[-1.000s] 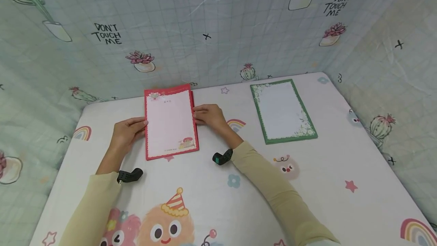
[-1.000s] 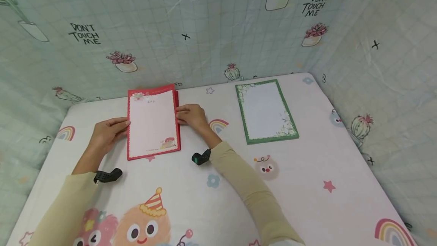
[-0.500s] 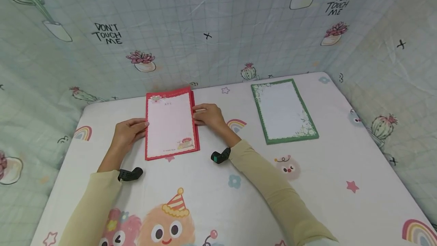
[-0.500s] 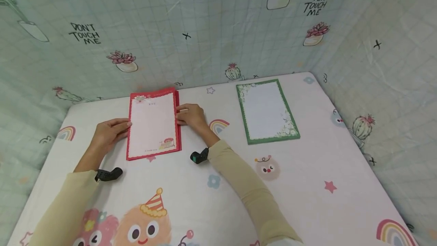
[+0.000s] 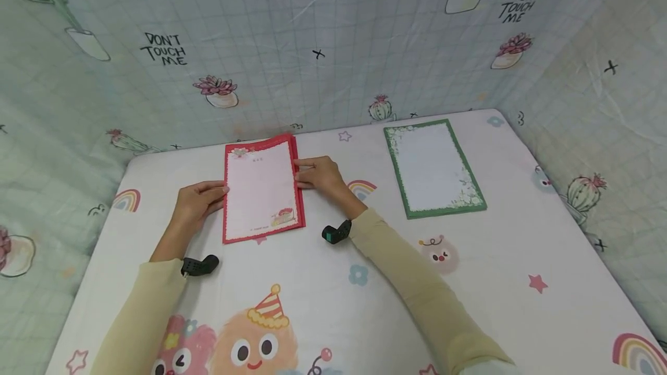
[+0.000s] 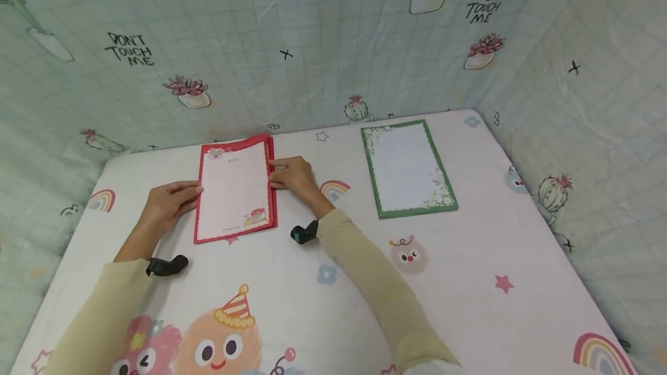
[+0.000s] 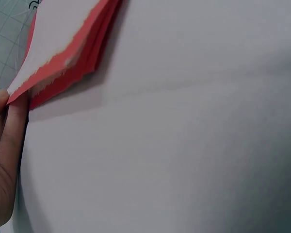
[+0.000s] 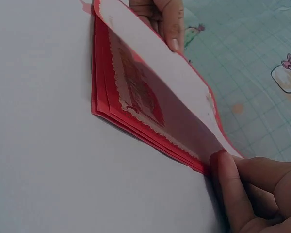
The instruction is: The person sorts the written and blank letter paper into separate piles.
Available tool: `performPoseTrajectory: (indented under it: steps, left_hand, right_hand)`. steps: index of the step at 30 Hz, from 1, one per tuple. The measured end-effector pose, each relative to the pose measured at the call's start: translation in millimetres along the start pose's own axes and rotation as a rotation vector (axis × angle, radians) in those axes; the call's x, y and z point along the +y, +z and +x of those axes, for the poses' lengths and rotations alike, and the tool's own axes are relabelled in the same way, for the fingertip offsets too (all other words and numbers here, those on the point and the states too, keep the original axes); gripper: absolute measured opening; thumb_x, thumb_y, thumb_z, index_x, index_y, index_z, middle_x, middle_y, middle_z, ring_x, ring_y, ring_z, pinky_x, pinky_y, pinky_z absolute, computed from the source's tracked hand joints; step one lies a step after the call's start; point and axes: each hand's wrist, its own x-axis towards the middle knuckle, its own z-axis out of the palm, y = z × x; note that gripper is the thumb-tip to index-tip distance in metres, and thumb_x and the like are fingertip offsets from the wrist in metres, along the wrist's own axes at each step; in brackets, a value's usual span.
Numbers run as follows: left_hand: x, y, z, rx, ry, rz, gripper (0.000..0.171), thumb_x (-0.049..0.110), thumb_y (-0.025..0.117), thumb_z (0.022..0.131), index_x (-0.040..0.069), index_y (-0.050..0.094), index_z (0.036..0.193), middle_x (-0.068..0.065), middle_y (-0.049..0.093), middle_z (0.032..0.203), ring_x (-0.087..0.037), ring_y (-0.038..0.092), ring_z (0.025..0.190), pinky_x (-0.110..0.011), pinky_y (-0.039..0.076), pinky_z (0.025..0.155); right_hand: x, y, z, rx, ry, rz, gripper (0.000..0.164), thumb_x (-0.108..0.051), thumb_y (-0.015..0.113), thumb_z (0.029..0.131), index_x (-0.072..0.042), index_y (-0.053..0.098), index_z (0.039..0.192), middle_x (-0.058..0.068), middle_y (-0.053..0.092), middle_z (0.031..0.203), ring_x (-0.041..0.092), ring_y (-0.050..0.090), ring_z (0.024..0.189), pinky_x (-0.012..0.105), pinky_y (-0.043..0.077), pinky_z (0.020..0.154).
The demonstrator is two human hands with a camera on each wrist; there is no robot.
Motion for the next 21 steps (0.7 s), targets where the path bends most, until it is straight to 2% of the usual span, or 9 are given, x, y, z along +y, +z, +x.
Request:
performPoseTrajectory:
  steps: [5,10,17,21]
  left_hand:
    - [2.1,0.7,0.6,0.007,0.0,0.024,0.051,0.024,0.072,0.096,0.001,0.058,0.139,0.005,0.065,0.106,-0.004,0.067,0.084,-0.019,0.058,0.079]
    - [4.2,1.5,2.5,-0.003,0.04,0.078,0.052,0.026,0.07,0.098,0.0,0.057,0.141,0.003,0.063,0.109,-0.004,0.067,0.087,-0.019,0.058,0.08]
    - [4.9,3.6,3.7,-0.001,0.083,0.166,0.051,0.027,0.07,0.098,0.0,0.058,0.139,0.006,0.067,0.1,-0.003,0.066,0.081,-0.019,0.059,0.078]
    - [6.3,3.6,2.4,0.005,0.104,0.227,0.05,0.025,0.071,0.097,-0.003,0.06,0.136,-0.003,0.067,0.103,-0.003,0.065,0.074,-0.019,0.059,0.074]
  right_hand:
    - [-3.4,-0.3,1.2,-0.01,0.005,-0.022,0.039,-0.006,0.073,0.094,-0.008,0.068,0.133,0.012,0.075,0.105,0.016,0.076,0.081,0.025,0.062,0.072]
    - [-3.0,0.2,2.5,0.007,-0.025,-0.05,0.041,-0.004,0.074,0.092,-0.005,0.067,0.133,0.013,0.076,0.104,0.018,0.077,0.082,0.025,0.062,0.07]
    - [-2.2,3.1,3.2,0.034,-0.128,-0.205,0.036,-0.003,0.075,0.092,0.0,0.069,0.127,0.013,0.076,0.104,0.017,0.075,0.086,0.021,0.061,0.07]
    - [-3.5,4.2,1.4,0.056,-0.176,-0.317,0.032,-0.005,0.076,0.091,-0.002,0.072,0.123,0.009,0.075,0.105,0.014,0.071,0.092,0.019,0.059,0.074]
